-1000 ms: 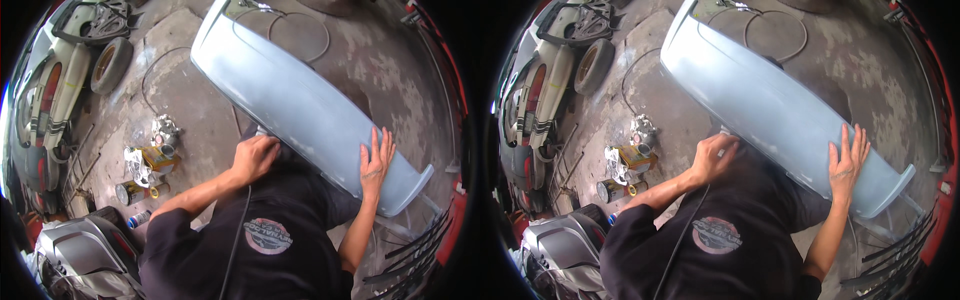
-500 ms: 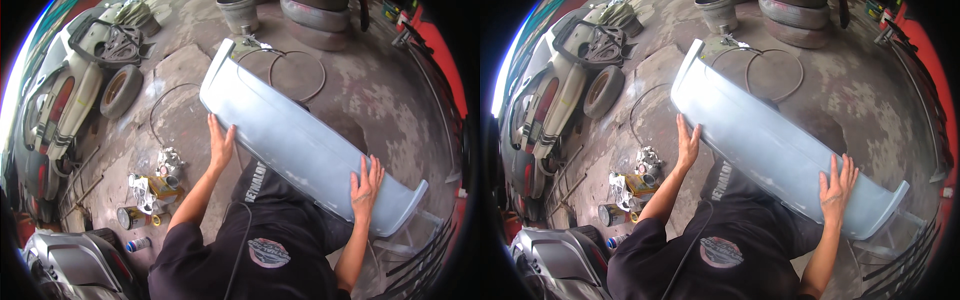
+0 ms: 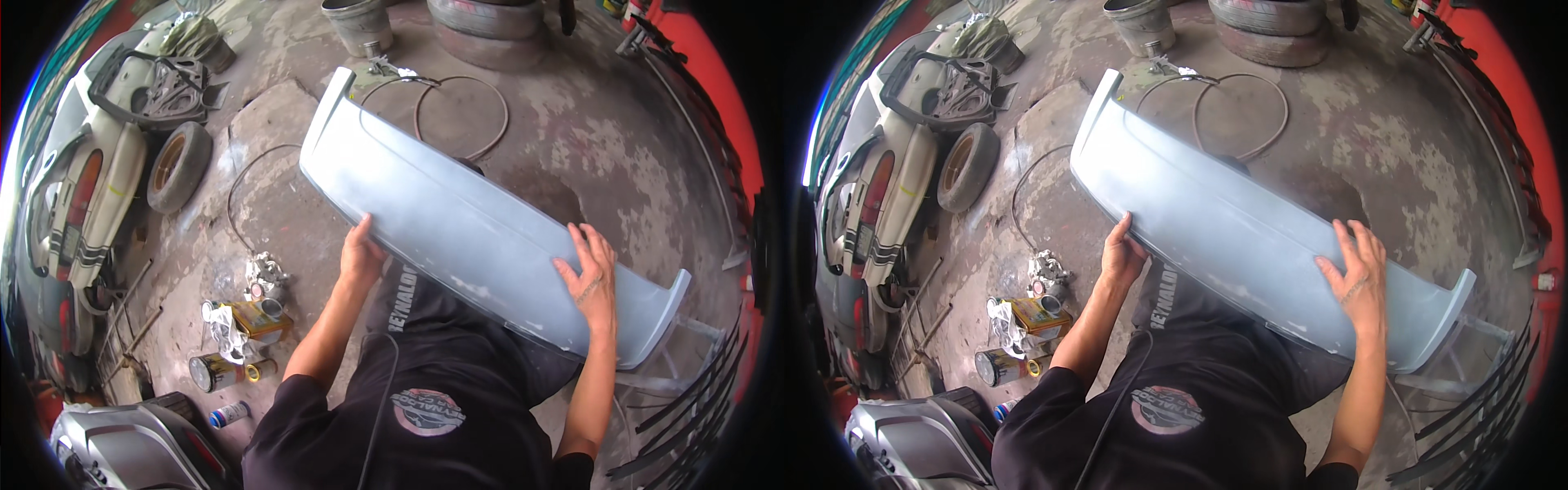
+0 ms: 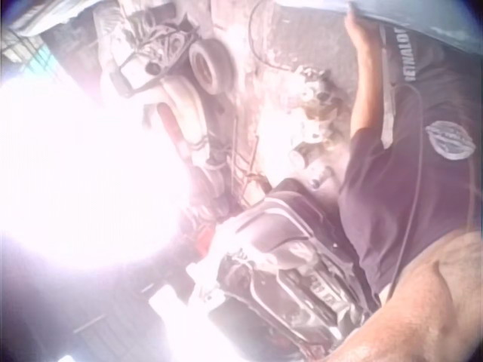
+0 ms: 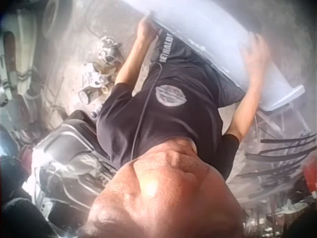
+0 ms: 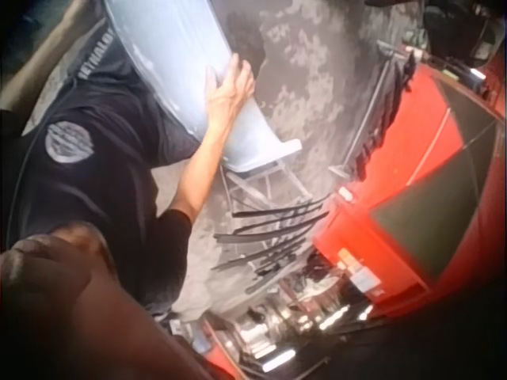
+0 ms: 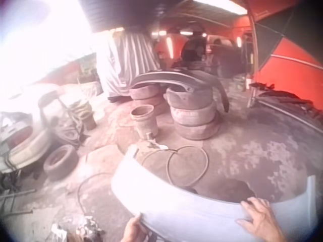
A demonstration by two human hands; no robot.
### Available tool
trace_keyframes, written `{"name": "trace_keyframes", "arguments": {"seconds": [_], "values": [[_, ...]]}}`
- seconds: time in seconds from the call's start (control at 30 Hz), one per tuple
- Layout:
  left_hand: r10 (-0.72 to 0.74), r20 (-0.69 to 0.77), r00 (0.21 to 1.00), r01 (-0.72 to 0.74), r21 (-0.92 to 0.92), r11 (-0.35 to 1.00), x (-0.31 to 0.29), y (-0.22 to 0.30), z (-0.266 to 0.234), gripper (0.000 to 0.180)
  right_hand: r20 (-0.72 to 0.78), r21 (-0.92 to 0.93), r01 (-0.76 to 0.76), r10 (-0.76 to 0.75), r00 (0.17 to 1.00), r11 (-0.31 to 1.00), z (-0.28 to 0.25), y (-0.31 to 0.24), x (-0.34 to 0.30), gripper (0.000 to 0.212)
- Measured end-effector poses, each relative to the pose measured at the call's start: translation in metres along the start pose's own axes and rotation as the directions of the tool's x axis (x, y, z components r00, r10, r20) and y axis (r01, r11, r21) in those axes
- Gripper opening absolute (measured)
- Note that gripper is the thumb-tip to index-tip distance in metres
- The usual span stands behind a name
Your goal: The person applies bright yellow masking tape to a black car bumper, smoothing it along the contours. They flip the bumper to inspect the taped area. Finally, the person prepares a paint spray gun by pouring black paint from a can into the gun's reservoir and wiping the nozzle with a cloth.
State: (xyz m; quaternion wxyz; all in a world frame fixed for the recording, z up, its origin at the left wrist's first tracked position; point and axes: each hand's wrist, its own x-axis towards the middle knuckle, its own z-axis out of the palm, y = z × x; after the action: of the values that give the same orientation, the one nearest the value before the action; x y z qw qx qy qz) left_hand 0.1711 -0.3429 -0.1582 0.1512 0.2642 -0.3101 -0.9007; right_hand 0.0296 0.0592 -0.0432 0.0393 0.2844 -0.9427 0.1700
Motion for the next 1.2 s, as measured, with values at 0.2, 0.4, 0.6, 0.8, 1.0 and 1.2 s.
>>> {"name": "trace_keyframes", "arguments": {"seconds": [0.2, 0.4, 0.6, 0.8, 1.0, 1.2], "values": [[0.09, -0.031, 0.995, -0.086, 0.12, 0.989, -0.018, 0.025, 0.023, 0.039, 0.177, 0.072, 0.194, -0.204, 0.963, 0.978, -0.006, -0.05, -0.025, 0.087], [0.126, -0.139, 0.982, -0.088, 0.252, 0.964, -0.018, 0.038, 0.044, 0.039, 0.267, -0.1, 0.206, -0.174, 0.948, 0.973, -0.019, -0.074, -0.064, 0.091], [0.125, -0.099, 0.987, -0.098, 0.243, 0.965, -0.017, 0.047, 0.066, 0.041, 0.086, -0.341, 0.293, -0.281, 0.956, 0.893, -0.008, -0.06, -0.069, 0.051], [0.239, -0.023, 0.971, -0.204, 0.446, 0.871, -0.003, 0.064, 0.091, 0.048, 0.002, -0.304, 0.325, -0.34, 0.94, 0.896, -0.037, -0.056, -0.045, 0.037], [0.28, 0.14, 0.95, -0.311, 0.332, 0.891, -0.015, 0.078, 0.105, 0.064, 0.038, -0.021, 0.276, -0.276, 0.961, 0.961, -0.095, -0.068, -0.021, 0.053], [0.339, 0.216, 0.916, -0.399, 0.389, 0.83, -0.04, 0.061, 0.113, 0.073, 0.148, 0.186, 0.138, -0.167, 0.975, 0.973, -0.128, -0.048, 0.003, 0.045]]}}
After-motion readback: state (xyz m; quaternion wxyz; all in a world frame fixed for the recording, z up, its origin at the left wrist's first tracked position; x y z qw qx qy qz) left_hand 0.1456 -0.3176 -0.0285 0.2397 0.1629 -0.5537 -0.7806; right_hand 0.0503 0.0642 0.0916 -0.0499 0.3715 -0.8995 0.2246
